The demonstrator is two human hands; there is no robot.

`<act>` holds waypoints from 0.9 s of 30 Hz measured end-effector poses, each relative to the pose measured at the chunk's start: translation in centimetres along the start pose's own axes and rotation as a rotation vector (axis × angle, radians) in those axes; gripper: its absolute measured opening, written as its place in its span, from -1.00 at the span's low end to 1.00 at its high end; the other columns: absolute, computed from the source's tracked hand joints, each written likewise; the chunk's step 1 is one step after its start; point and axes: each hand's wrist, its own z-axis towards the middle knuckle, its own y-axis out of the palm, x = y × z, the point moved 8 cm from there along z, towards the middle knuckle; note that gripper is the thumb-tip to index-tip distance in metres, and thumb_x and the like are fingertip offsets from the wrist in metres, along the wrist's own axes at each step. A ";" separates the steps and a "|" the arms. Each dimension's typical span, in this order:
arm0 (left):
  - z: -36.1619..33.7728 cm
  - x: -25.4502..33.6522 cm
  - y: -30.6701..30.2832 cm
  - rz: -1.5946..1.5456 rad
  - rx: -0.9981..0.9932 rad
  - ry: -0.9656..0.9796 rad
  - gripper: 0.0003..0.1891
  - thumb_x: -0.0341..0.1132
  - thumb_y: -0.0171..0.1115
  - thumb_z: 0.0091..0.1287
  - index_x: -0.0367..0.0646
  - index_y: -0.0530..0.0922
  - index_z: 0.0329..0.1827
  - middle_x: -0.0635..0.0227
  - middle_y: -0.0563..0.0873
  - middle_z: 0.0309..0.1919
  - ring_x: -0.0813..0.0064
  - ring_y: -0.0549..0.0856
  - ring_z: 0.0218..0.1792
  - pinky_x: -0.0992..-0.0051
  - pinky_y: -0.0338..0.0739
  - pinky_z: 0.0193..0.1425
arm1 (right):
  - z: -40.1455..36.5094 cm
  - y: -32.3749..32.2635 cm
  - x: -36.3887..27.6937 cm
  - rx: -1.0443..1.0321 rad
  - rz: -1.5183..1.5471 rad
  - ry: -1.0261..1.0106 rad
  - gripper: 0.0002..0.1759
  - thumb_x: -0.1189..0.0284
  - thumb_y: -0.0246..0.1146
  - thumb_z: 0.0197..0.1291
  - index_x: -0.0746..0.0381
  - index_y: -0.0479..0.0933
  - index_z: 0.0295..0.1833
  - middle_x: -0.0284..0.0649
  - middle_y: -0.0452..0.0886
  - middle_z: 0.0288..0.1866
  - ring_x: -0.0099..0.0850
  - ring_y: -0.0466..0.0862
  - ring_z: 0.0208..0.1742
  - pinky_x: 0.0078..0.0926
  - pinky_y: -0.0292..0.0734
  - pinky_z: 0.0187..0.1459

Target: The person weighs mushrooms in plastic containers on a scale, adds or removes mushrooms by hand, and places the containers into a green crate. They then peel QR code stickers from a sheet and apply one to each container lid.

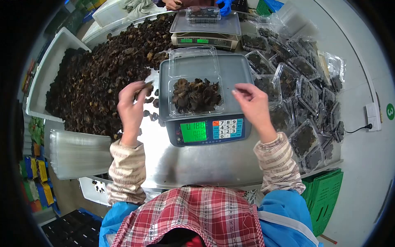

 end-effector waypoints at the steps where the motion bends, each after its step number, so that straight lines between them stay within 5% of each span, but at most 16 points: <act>1: -0.3 -1.0 -2.0 0.209 0.027 -0.008 -0.73 -0.48 0.35 0.01 -0.17 0.63 -0.17 0.25 0.69 -0.20 0.24 0.59 -0.06 0.36 0.45 0.07 | 0.7 -0.7 1.1 0.008 0.003 0.040 -0.77 0.45 0.33 0.11 0.35 0.62 -0.14 -0.33 0.64 -0.36 -0.68 0.53 -0.37 -0.74 0.44 -0.33; 2: -1.5 -3.4 -3.0 0.423 0.071 -0.097 -0.68 -0.47 0.37 0.00 -0.18 0.61 -0.12 0.21 0.69 -0.19 0.27 0.62 -0.12 0.39 0.49 -0.01 | 1.7 -0.9 1.9 0.014 0.029 0.044 -0.73 0.42 0.32 0.13 0.38 0.60 -0.11 -0.33 0.63 -0.38 -0.67 0.54 -0.36 -0.74 0.45 -0.34; 4: -3.7 -6.7 -2.2 0.097 -0.004 -0.449 -0.71 -0.38 0.33 0.12 -0.25 0.60 -0.09 0.23 0.69 -0.20 0.46 0.65 -0.26 0.53 0.54 -0.15 | 4.3 0.7 3.0 -0.048 0.087 0.141 -0.65 0.31 0.28 0.18 0.40 0.58 -0.08 -0.28 0.64 -0.35 -0.64 0.55 -0.36 -0.70 0.46 -0.37; 6: -4.2 -2.7 0.1 -0.099 -0.096 -0.378 -0.72 -0.34 0.34 0.14 -0.26 0.60 -0.11 0.26 0.71 -0.29 0.53 0.62 -0.43 0.52 0.51 -0.36 | 7.8 3.4 4.4 -0.116 0.106 0.235 -0.50 0.13 0.18 0.25 0.39 0.54 0.01 -0.20 0.64 -0.31 -0.59 0.56 -0.36 -0.68 0.46 -0.42; 8: -5.4 -3.0 2.4 -0.266 -0.157 -0.599 -0.73 -0.34 0.30 0.21 -0.30 0.59 -0.08 0.31 0.67 -0.41 0.66 0.56 -0.44 0.58 0.51 -0.30 | 10.5 6.5 6.2 -0.128 0.172 0.458 -0.38 -0.03 0.06 0.28 0.35 0.49 0.09 -0.11 0.65 -0.22 -0.50 0.57 -0.33 -0.61 0.47 -0.39; 11: -5.7 -0.2 3.9 -0.226 -0.129 -0.402 -0.73 -0.25 0.20 0.31 -0.28 0.59 -0.09 0.33 0.64 -0.48 0.72 0.47 -0.54 0.65 0.40 -0.43 | 12.0 9.4 6.1 -0.132 0.486 0.616 -0.36 -0.07 -0.02 0.32 0.29 0.45 0.16 -0.10 0.65 -0.15 -0.41 0.58 -0.24 -0.49 0.48 -0.23; 12: -6.2 -0.3 4.3 -0.208 -0.237 -0.521 -0.68 -0.19 0.16 0.34 -0.30 0.57 -0.06 0.31 0.62 -0.51 0.71 0.49 -0.57 0.62 0.41 -0.48 | 11.9 8.9 5.8 -0.136 0.484 0.609 -0.36 -0.07 -0.02 0.32 0.29 0.45 0.16 -0.10 0.65 -0.15 -0.41 0.58 -0.24 -0.49 0.48 -0.23; 14: -7.6 -2.0 4.7 -0.300 -0.257 -0.676 -0.58 -0.10 0.08 0.38 -0.35 0.51 0.02 0.25 0.61 -0.47 0.66 0.52 -0.58 0.62 0.43 -0.54 | 10.4 6.6 2.2 -0.224 0.537 0.244 -0.38 -0.07 -0.09 0.34 0.23 0.49 0.14 -0.14 0.65 -0.07 -0.36 0.57 -0.18 -0.42 0.43 -0.07; 18: -9.6 -2.3 5.2 -0.557 -0.300 -0.864 -0.48 -0.01 -0.03 0.40 -0.39 0.47 0.06 0.20 0.64 -0.39 0.56 0.56 -0.63 0.59 0.42 -0.66 | 0.2 3.6 -0.5 -0.269 -0.282 -0.459 -0.64 0.26 0.08 0.30 0.18 0.52 0.12 -0.25 0.58 -0.24 -0.43 0.54 -0.21 -0.47 0.41 -0.09; 20: -10.4 -1.7 6.8 -0.693 -0.433 -0.945 -0.53 -0.13 0.00 0.37 -0.43 0.42 0.10 0.17 0.63 -0.39 0.54 0.57 -0.63 0.59 0.43 -0.67 | -2.0 3.9 0.6 -0.386 -0.259 -0.158 -0.65 0.47 0.14 0.20 0.17 0.52 0.12 -0.29 0.51 -0.30 -0.49 0.52 -0.26 -0.53 0.42 -0.17; 21: -10.6 -1.5 7.3 -0.725 -0.454 -1.004 -0.58 -0.30 0.03 0.29 -0.45 0.40 0.11 0.17 0.63 -0.41 0.51 0.59 -0.63 0.58 0.44 -0.67 | -2.0 4.2 0.7 -0.414 -0.167 -0.161 -0.51 0.55 0.15 0.16 0.13 0.41 0.25 -0.30 0.51 -0.34 -0.55 0.49 -0.37 -0.61 0.41 -0.31; 27: -9.4 -2.4 8.9 -0.832 -0.408 -1.108 -0.72 -0.56 0.10 0.11 -0.41 0.46 -0.08 0.28 0.59 -0.55 0.53 0.54 -0.67 0.55 0.39 -0.70 | -0.5 6.1 3.7 -0.448 0.313 0.381 -0.21 0.66 0.15 0.04 0.39 0.01 0.41 -0.20 0.56 -0.49 -0.50 0.57 -0.53 -0.64 0.44 -0.48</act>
